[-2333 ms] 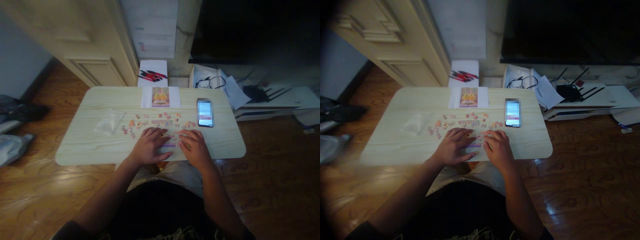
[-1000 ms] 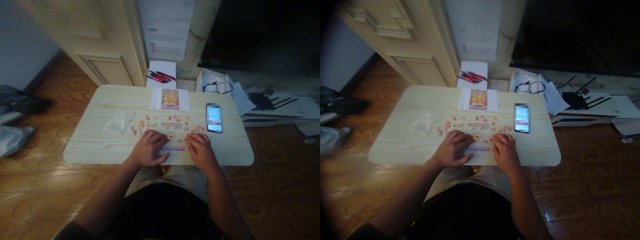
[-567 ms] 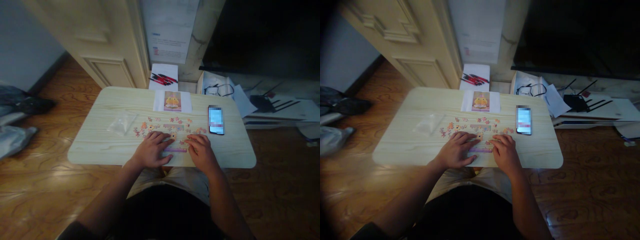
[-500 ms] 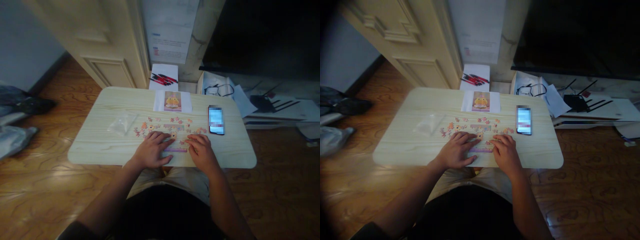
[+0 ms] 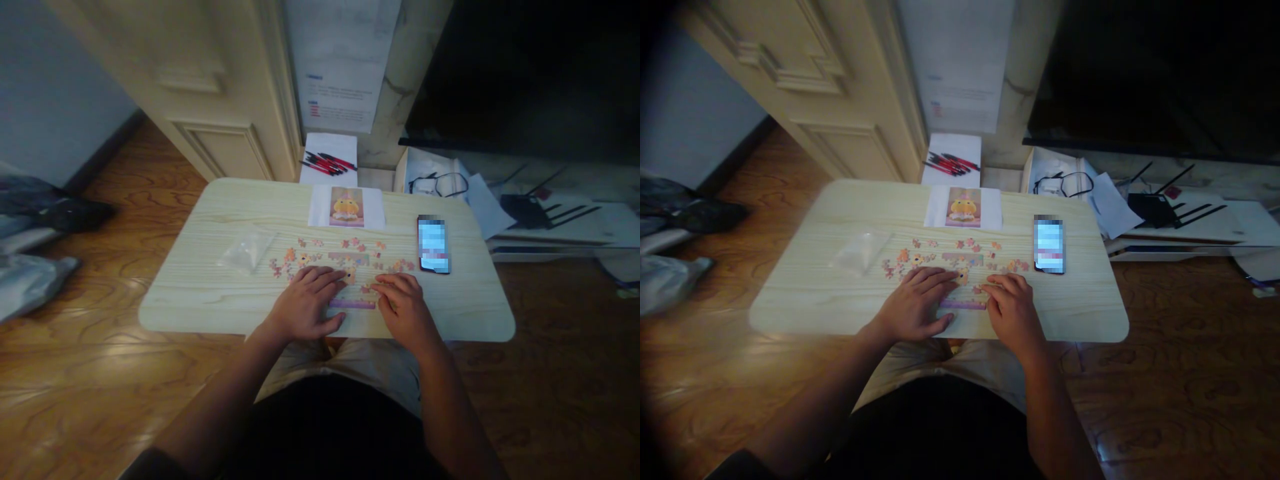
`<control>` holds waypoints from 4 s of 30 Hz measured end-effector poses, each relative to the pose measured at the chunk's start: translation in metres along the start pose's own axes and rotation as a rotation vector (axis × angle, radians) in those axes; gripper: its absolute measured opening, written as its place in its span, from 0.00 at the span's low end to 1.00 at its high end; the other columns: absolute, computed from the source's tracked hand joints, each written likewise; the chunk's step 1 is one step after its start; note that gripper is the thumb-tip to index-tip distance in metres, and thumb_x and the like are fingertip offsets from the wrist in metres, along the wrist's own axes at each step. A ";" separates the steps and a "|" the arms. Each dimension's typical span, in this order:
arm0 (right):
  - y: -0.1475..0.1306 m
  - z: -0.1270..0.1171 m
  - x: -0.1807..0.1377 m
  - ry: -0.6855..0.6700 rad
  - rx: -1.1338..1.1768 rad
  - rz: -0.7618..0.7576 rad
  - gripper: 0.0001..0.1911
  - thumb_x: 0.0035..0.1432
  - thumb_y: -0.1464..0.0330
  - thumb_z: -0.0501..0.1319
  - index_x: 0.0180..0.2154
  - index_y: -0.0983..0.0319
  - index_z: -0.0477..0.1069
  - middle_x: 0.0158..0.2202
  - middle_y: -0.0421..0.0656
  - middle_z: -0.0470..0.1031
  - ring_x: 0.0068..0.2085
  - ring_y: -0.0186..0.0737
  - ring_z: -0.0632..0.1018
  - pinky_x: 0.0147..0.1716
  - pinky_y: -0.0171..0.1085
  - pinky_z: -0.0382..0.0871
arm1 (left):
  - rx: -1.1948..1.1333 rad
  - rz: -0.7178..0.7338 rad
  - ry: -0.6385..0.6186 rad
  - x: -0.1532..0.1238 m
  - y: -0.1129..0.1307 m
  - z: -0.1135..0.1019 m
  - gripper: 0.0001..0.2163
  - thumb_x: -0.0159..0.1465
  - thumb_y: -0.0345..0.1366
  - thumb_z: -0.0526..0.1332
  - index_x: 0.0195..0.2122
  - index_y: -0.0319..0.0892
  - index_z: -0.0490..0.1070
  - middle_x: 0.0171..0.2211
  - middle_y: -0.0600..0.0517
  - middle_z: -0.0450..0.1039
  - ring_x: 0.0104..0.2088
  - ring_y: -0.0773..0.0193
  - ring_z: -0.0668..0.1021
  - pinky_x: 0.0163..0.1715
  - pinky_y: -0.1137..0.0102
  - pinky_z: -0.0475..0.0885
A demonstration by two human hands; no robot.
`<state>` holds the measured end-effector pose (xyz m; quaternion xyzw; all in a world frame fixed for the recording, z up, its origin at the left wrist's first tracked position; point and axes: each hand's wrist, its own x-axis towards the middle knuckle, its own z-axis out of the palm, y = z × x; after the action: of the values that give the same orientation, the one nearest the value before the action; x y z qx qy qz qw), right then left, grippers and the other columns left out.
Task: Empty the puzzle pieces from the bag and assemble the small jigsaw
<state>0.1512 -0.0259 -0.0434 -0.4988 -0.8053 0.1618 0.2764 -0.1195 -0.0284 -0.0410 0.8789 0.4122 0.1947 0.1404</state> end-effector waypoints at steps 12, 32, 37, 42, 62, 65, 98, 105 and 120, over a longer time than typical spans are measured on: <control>0.000 0.001 -0.001 0.008 0.008 -0.004 0.19 0.63 0.76 0.60 0.50 0.52 0.80 0.52 0.44 0.79 0.56 0.53 0.73 0.58 0.59 0.69 | 0.021 -0.009 0.004 -0.001 -0.001 0.000 0.28 0.63 0.52 0.62 0.63 0.48 0.72 0.60 0.43 0.71 0.58 0.44 0.71 0.59 0.47 0.65; 0.002 0.000 -0.003 0.000 0.008 0.003 0.17 0.64 0.76 0.59 0.49 0.54 0.80 0.52 0.43 0.79 0.56 0.51 0.72 0.59 0.56 0.68 | 0.038 -0.046 0.028 0.000 0.000 0.002 0.27 0.64 0.50 0.62 0.62 0.48 0.71 0.57 0.42 0.70 0.57 0.44 0.71 0.59 0.47 0.64; 0.003 0.001 -0.003 -0.005 0.009 0.004 0.18 0.64 0.76 0.60 0.50 0.54 0.80 0.53 0.43 0.79 0.56 0.52 0.72 0.59 0.57 0.68 | 0.049 -0.033 0.027 -0.001 -0.001 0.003 0.30 0.64 0.51 0.61 0.66 0.48 0.68 0.55 0.42 0.70 0.55 0.45 0.71 0.58 0.47 0.65; 0.006 0.002 -0.004 -0.003 0.010 0.003 0.18 0.63 0.76 0.60 0.50 0.53 0.80 0.53 0.43 0.79 0.56 0.52 0.72 0.59 0.57 0.68 | 0.077 -0.040 -0.010 -0.001 -0.001 0.004 0.31 0.64 0.53 0.60 0.67 0.48 0.67 0.55 0.42 0.70 0.55 0.44 0.70 0.58 0.46 0.64; 0.010 0.001 -0.005 0.018 0.021 -0.001 0.17 0.63 0.75 0.60 0.49 0.53 0.80 0.52 0.44 0.79 0.55 0.52 0.72 0.58 0.58 0.69 | 0.069 0.015 -0.045 -0.001 0.000 0.002 0.30 0.63 0.50 0.61 0.66 0.49 0.66 0.67 0.48 0.66 0.62 0.42 0.67 0.63 0.45 0.57; 0.011 0.000 -0.006 0.016 0.018 0.002 0.17 0.63 0.76 0.60 0.49 0.54 0.80 0.52 0.44 0.80 0.55 0.52 0.72 0.57 0.57 0.69 | 0.070 0.002 -0.030 -0.002 0.001 0.002 0.31 0.62 0.51 0.62 0.65 0.47 0.68 0.67 0.45 0.65 0.62 0.43 0.68 0.63 0.46 0.58; 0.008 -0.012 -0.007 0.014 0.009 0.058 0.16 0.63 0.75 0.61 0.48 0.53 0.82 0.46 0.45 0.76 0.49 0.49 0.72 0.53 0.52 0.71 | 0.071 0.075 -0.068 0.000 -0.004 0.004 0.32 0.65 0.52 0.60 0.70 0.52 0.62 0.68 0.50 0.66 0.61 0.43 0.69 0.60 0.47 0.60; -0.007 -0.004 -0.009 -0.074 -0.013 0.014 0.24 0.60 0.79 0.62 0.52 0.50 0.80 0.54 0.43 0.76 0.55 0.52 0.68 0.58 0.56 0.67 | 0.068 0.081 -0.045 0.001 -0.004 0.003 0.30 0.65 0.51 0.60 0.69 0.52 0.64 0.67 0.50 0.67 0.60 0.43 0.70 0.58 0.47 0.62; 0.012 -0.016 -0.010 0.066 -0.018 0.050 0.20 0.60 0.79 0.60 0.45 0.51 0.82 0.49 0.43 0.78 0.53 0.51 0.72 0.56 0.56 0.70 | 0.042 0.086 -0.013 -0.002 -0.002 0.002 0.30 0.65 0.51 0.61 0.68 0.51 0.65 0.66 0.49 0.69 0.60 0.44 0.71 0.59 0.48 0.63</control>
<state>0.1729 -0.0298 -0.0401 -0.5263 -0.7845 0.1447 0.2943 -0.1214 -0.0288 -0.0443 0.8999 0.3769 0.1862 0.1160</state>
